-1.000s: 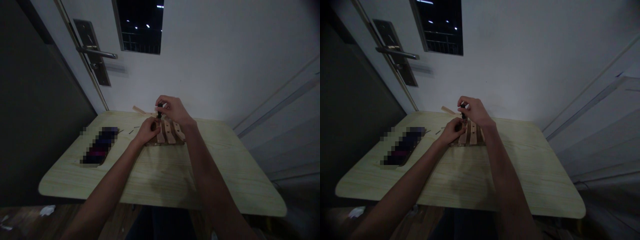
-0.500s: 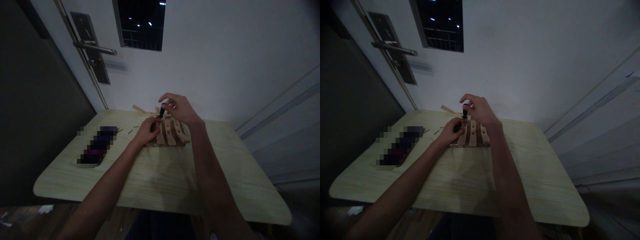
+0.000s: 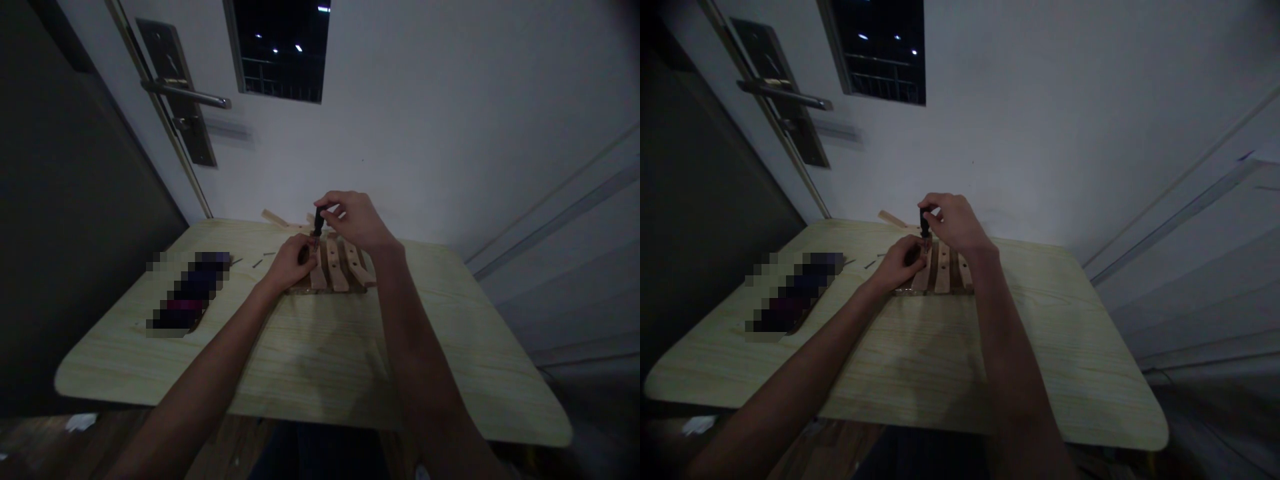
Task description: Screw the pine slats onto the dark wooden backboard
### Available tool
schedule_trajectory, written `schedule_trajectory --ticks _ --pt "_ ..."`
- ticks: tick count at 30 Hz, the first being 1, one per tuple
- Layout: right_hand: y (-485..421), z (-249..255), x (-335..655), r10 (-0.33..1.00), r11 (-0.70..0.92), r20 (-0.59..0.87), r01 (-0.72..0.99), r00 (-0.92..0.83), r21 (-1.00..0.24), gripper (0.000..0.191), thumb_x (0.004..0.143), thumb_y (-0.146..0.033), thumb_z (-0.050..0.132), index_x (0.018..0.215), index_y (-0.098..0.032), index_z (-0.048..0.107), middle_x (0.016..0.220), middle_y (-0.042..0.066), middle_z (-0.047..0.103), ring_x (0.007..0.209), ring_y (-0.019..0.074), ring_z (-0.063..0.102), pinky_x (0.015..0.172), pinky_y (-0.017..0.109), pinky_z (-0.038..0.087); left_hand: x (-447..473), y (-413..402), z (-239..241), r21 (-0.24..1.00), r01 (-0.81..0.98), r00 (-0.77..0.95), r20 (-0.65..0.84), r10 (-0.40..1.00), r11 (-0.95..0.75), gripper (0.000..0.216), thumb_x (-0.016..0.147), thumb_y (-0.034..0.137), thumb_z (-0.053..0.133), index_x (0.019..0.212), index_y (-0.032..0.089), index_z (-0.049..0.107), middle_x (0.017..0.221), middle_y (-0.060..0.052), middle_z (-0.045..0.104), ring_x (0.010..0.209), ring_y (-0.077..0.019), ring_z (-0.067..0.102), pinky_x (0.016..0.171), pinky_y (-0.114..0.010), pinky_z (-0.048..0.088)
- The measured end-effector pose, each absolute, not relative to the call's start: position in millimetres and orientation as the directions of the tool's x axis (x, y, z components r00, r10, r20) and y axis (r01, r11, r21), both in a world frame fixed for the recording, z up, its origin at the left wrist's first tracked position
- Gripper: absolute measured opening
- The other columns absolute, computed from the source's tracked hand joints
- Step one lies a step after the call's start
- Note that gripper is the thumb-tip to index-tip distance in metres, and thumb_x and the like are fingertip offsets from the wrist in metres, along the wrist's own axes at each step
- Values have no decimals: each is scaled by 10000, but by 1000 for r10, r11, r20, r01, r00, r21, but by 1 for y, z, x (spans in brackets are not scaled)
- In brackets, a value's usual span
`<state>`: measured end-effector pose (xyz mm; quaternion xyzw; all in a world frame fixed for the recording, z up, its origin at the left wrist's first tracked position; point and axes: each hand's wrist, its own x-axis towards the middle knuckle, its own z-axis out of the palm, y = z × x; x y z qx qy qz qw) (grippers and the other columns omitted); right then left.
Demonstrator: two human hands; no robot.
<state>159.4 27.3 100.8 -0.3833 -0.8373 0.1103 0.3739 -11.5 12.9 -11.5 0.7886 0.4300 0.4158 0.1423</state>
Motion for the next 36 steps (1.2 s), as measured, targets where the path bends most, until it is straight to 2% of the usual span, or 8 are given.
schedule_trajectory --ticks 7,11,15,18,21,27,32,36 --pt "24 103 152 717 689 553 551 -425 -470 126 764 -187 689 890 -178 693 738 3 668 629 110 574 657 258 463 -10 13 -11 569 562 290 544 787 -600 262 755 262 545 993 156 579 970 -86 633 917 -247 580 835 -396 470" --pt "23 101 148 707 698 572 543 -416 -467 132 765 -256 711 763 -165 615 758 12 648 628 114 574 640 261 447 -10 13 -9 577 557 292 537 791 -598 246 746 265 544 969 164 568 967 -78 629 911 -239 573 824 -386 470" --pt "19 102 144 722 681 552 570 -418 -459 149 748 -204 729 819 -166 604 742 0 638 628 115 578 619 250 429 -11 14 -10 569 561 297 540 788 -601 239 741 272 542 955 167 562 968 -75 629 909 -237 567 826 -388 466" --pt "17 104 142 704 705 531 554 -472 -442 57 789 -173 688 831 -171 648 716 -2 658 671 125 604 657 247 448 -11 14 -11 571 562 289 542 789 -598 255 742 283 546 968 167 567 968 -73 628 909 -240 565 828 -393 466" --pt "19 103 143 709 701 504 576 -494 -421 68 834 -179 640 838 -169 707 842 43 728 752 146 644 734 274 483 -10 13 -10 580 561 281 537 795 -590 269 738 281 556 977 160 572 966 -77 630 910 -246 569 831 -397 470" --pt "21 99 147 705 708 465 570 -535 -417 343 880 -92 490 1156 -155 684 1179 105 695 1037 188 655 827 305 516 -11 12 -8 580 572 287 521 804 -580 257 743 276 549 976 169 573 972 -77 631 907 -243 568 831 -394 471" --pt "15 105 145 732 677 483 598 -481 -429 322 856 -151 595 1162 -208 675 925 43 745 749 145 670 742 280 503 -10 12 -10 575 577 281 527 802 -579 254 755 301 541 970 167 565 944 -73 622 872 -235 558 795 -381 467" --pt "14 107 142 757 631 498 672 -423 -389 142 816 -256 688 941 -205 734 759 22 721 664 147 633 699 283 481 -9 13 -10 574 574 290 525 800 -584 241 748 277 541 959 163 560 937 -72 618 869 -230 550 800 -377 460"
